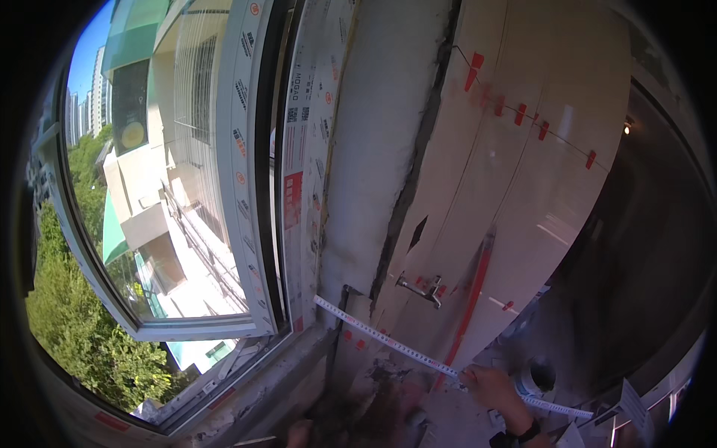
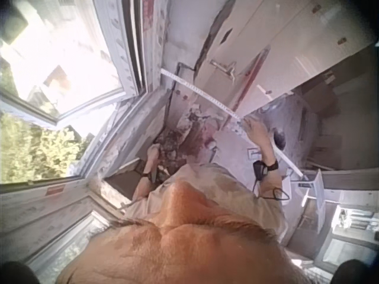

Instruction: The recorder measures, cuts, and installs large wall tiles in a renovation area.

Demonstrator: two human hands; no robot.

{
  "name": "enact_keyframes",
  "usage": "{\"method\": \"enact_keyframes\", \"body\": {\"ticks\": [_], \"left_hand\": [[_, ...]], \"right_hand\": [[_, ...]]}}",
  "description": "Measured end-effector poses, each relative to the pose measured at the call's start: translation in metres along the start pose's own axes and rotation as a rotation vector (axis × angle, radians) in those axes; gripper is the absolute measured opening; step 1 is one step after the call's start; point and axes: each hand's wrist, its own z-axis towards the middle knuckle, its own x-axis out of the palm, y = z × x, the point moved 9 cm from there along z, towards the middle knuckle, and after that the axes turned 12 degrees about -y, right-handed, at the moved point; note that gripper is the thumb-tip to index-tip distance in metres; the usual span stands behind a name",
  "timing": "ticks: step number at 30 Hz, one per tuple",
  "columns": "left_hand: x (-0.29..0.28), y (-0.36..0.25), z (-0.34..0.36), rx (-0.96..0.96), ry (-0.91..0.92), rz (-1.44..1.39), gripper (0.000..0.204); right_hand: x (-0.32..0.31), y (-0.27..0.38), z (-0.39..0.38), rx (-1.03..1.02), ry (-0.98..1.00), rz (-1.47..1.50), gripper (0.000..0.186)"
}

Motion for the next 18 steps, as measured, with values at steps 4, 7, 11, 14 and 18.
{"method": "enact_keyframes", "body": {"ticks": [4,7,11,14,18], "left_hand": [[-0.052,-0.047,-0.005,-1.268,0.031,-1.056,0.015],[-0.061,-0.041,-0.008,-1.211,-0.009,-0.977,0.014],[-0.018,0.015,-0.047,-1.185,-0.014,-0.955,0.016],[-0.008,0.039,-0.053,-1.058,0.0,-0.832,0.016],[0.001,0.05,-0.059,-1.021,-0.014,-0.857,0.015]], "right_hand": [[0.051,-0.035,0.006,0.053,0.088,0.019,0.028],[0.053,-0.032,0.009,-0.044,0.033,0.036,0.03],[0.051,-0.03,0.02,0.027,0.057,0.077,0.033],[0.06,-0.022,0.023,-0.011,0.083,0.073,0.037],[0.065,-0.024,0.025,0.072,0.141,0.109,0.042]]}}
